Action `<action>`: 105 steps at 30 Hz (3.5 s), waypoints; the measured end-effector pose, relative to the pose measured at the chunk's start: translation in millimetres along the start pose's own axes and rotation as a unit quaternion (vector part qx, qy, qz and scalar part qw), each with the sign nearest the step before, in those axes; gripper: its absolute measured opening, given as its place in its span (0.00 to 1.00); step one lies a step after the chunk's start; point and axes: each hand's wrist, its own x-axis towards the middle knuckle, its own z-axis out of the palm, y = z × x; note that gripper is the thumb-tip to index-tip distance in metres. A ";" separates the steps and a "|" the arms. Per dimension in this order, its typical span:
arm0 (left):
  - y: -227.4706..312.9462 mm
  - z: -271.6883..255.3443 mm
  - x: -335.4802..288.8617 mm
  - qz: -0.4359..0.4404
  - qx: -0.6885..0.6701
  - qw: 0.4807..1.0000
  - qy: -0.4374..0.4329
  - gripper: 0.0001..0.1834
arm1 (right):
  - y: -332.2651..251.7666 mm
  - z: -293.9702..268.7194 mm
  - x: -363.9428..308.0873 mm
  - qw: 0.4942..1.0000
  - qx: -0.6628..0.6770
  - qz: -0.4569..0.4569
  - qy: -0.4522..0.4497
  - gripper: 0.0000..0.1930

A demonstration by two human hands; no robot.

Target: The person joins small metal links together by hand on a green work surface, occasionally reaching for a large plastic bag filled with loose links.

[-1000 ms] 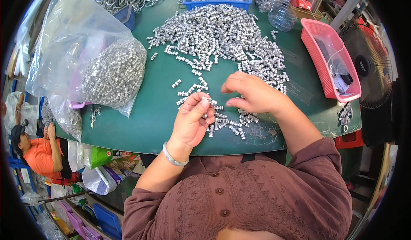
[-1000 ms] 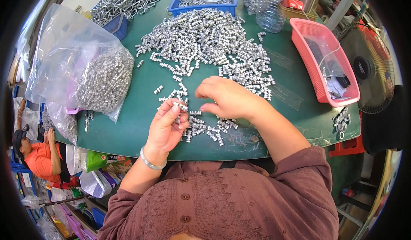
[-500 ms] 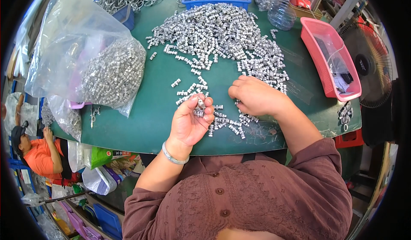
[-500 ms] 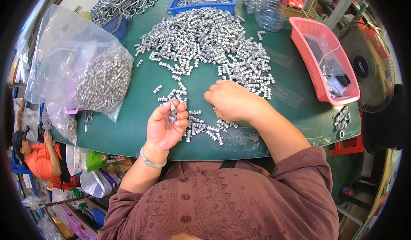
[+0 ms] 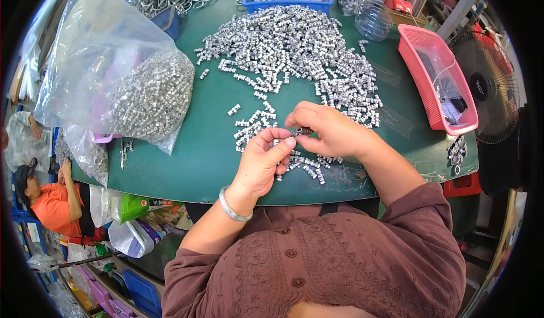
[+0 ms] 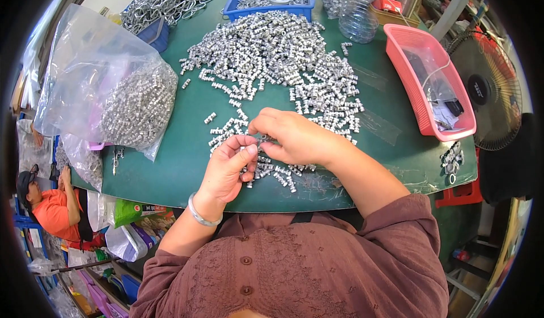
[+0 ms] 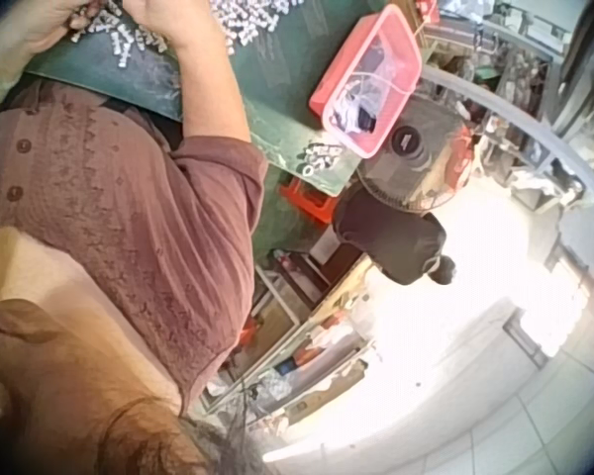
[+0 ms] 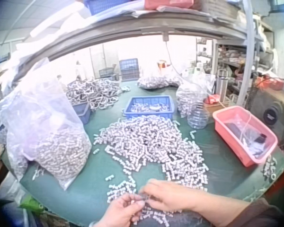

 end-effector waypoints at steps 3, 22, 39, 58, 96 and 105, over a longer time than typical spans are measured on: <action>-0.7 2.5 1.9 0.004 0.001 1.000 -0.002 0.07 | 1.6 6.0 -0.3 0.997 0.031 -0.061 0.032 0.14; -0.1 -26.4 5.6 -0.048 -0.249 0.961 -0.108 0.07 | 3.3 -1.9 -0.6 0.995 0.083 -0.006 0.051 0.11; -0.1 3.2 -0.8 0.060 -0.016 0.998 -0.013 0.08 | -3.4 7.7 -0.5 0.995 0.074 -0.009 0.071 0.21; 0.6 -25.5 6.8 -0.081 -0.314 0.937 -0.132 0.07 | 19.1 22.9 -3.4 0.986 -0.165 0.003 -0.012 0.10; -0.5 -25.4 1.2 0.004 -0.243 0.958 -0.155 0.10 | 10.1 -23.2 -16.2 0.946 -0.274 0.130 -0.118 0.08; -1.8 -25.3 1.1 -0.004 -0.250 0.955 -0.162 0.10 | 16.7 -17.3 -13.2 0.944 -0.271 0.131 -0.139 0.07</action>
